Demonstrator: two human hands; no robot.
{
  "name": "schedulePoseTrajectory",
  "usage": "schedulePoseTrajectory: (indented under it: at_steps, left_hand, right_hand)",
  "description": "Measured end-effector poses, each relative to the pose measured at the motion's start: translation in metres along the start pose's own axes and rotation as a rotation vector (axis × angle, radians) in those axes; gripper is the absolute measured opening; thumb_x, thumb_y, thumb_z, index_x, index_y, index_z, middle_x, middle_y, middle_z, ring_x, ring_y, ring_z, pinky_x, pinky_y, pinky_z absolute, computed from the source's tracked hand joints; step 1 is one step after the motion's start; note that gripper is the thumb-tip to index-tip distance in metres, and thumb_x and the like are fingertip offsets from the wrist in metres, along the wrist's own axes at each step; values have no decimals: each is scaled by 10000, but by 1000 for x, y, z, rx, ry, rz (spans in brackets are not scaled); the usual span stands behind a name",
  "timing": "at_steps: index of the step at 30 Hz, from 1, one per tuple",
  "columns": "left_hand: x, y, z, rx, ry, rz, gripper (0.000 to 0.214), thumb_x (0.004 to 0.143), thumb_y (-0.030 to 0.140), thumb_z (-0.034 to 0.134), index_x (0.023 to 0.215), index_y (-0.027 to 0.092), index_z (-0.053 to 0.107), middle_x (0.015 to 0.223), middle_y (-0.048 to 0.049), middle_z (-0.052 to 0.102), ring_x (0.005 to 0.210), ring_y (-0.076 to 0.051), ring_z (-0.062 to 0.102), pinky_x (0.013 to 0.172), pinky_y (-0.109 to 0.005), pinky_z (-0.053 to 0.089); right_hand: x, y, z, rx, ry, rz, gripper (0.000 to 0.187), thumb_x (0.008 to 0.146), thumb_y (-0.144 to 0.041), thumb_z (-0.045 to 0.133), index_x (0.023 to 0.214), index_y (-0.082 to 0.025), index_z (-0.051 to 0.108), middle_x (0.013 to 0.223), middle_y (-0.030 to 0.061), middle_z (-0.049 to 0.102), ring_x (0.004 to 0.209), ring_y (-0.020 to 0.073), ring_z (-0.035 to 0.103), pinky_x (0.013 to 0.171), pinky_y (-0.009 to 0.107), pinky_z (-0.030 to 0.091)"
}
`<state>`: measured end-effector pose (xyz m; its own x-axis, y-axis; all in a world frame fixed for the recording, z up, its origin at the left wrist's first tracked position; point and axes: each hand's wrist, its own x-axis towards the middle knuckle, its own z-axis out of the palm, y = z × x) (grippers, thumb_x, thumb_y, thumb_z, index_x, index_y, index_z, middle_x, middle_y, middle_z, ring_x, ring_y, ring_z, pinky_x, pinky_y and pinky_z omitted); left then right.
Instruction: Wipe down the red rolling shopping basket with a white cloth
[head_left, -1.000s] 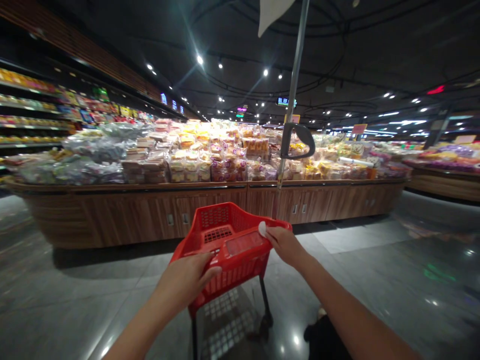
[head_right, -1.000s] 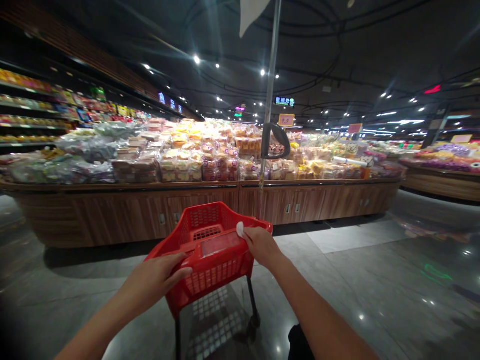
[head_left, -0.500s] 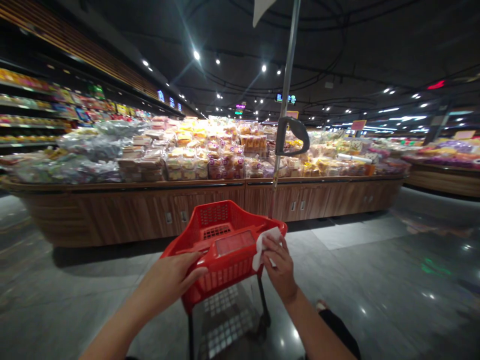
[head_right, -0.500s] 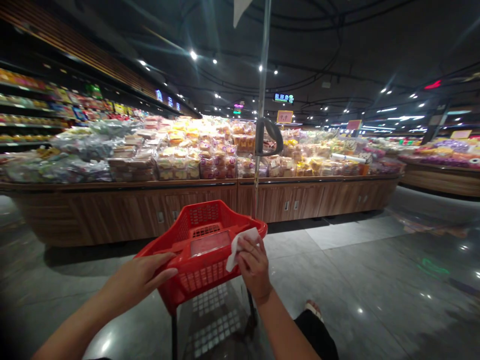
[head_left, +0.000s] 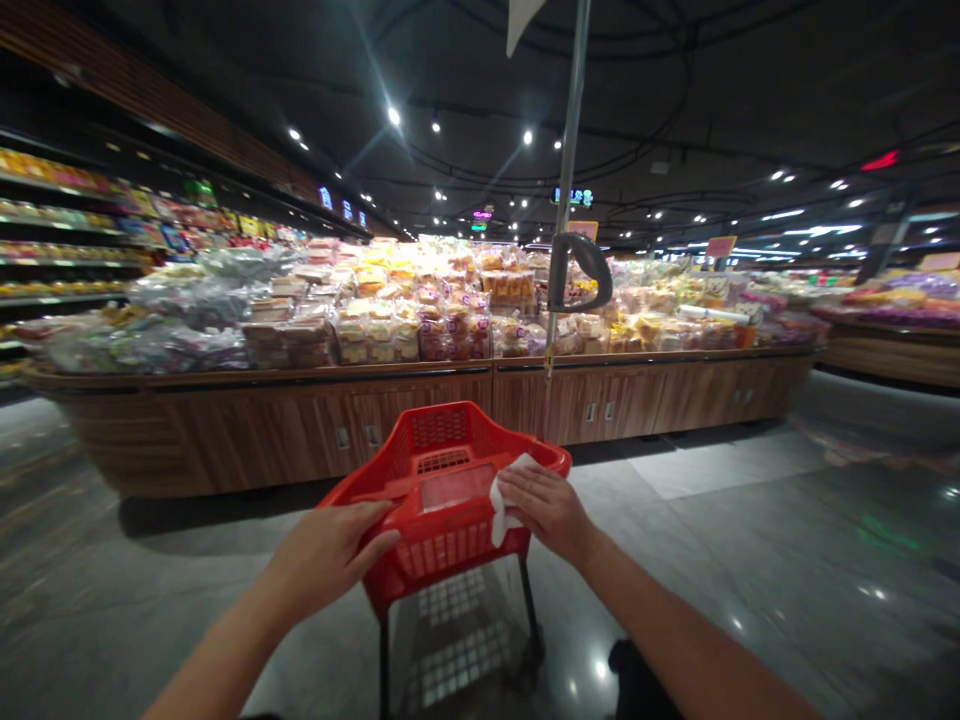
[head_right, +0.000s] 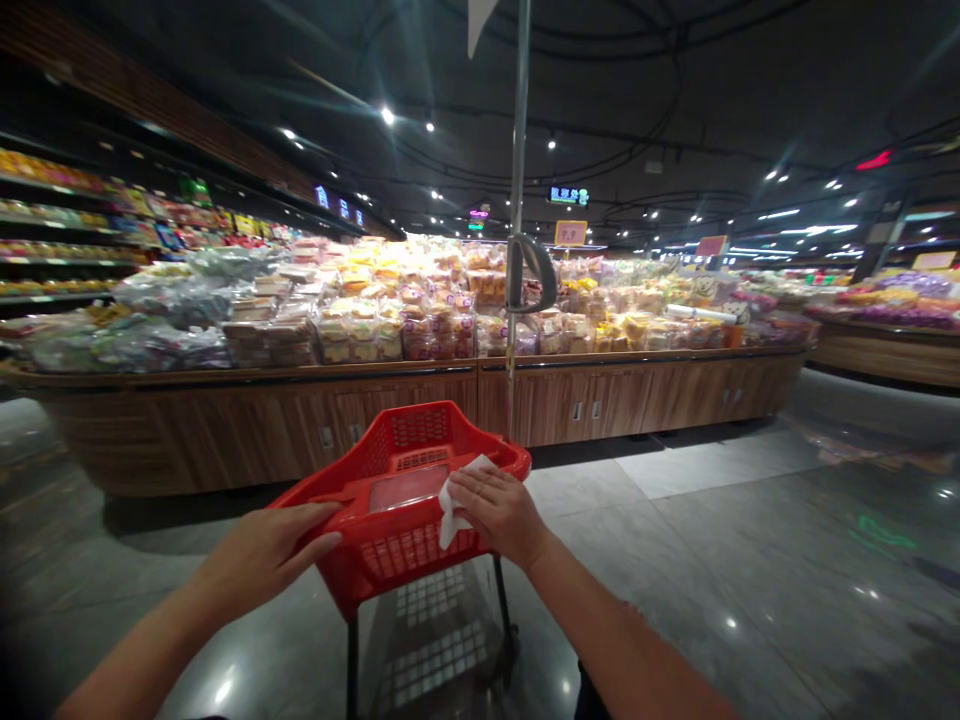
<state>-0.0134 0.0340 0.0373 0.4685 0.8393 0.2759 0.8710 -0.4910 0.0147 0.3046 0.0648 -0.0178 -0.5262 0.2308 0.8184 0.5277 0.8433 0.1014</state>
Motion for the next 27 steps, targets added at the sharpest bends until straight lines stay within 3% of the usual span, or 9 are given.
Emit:
schedulePoseTrajectory:
  at_steps: [3, 7, 12, 15, 18, 24, 27]
  left_hand:
    - [-1, -11, 1, -6, -6, 3, 482, 848, 547, 357, 1127, 238, 598, 1154, -39, 646, 1019, -231, 609, 834, -317, 462]
    - [1, -14, 2, 0, -19, -5, 497, 841, 558, 361, 1131, 233, 600, 1163, -39, 641, 1019, -243, 610, 842, -339, 469]
    - [2, -6, -1, 10, -20, -20, 501, 853, 550, 332, 1126, 228, 600, 1147, -47, 649, 1007, -251, 615, 831, -359, 478]
    - [2, -7, 2, 11, -15, -25, 502, 848, 555, 338, 1121, 228, 604, 1144, -50, 650, 1011, -252, 615, 836, -363, 478]
    - [0, -12, 5, 2, 2, -30, 492, 836, 560, 363, 1127, 243, 602, 1147, -38, 650, 1013, -246, 615, 835, -351, 481]
    - [2, -8, 5, 2, 1, -41, 465, 827, 558, 375, 1098, 269, 618, 1158, -10, 645, 1010, -236, 619, 837, -334, 483]
    - [6, 2, 5, 24, 14, -82, 465, 825, 555, 372, 1084, 265, 627, 1142, -21, 653, 1005, -247, 622, 819, -340, 488]
  right_hand:
    - [-11, 20, -18, -21, -34, 12, 353, 896, -173, 466, 1240, -236, 511, 1183, 55, 626, 1116, 167, 560, 993, 383, 403]
    - [-26, 37, -30, -94, 23, 213, 280, 908, -181, 433, 1146, -223, 573, 1088, 62, 668, 1021, 173, 604, 1015, 434, 349]
    - [-11, 7, -6, -141, 89, 417, 233, 906, -222, 411, 1008, -196, 618, 973, 58, 672, 955, 188, 579, 1029, 445, 291]
    - [5, -18, 8, -190, 40, 482, 223, 879, -293, 471, 1024, -192, 607, 978, 51, 655, 948, 207, 540, 1045, 471, 208]
    - [16, -24, 8, -246, -45, 485, 230, 880, -342, 470, 978, -199, 621, 932, 46, 664, 914, 207, 535, 1000, 443, 226]
    - [25, 23, -11, -257, -250, 514, 392, 911, -241, 386, 596, -202, 616, 626, 4, 665, 653, 133, 565, 838, 338, 288]
    - [23, 41, -15, -235, -245, 536, 401, 897, -236, 417, 540, -193, 594, 572, -9, 643, 598, 116, 550, 793, 300, 309]
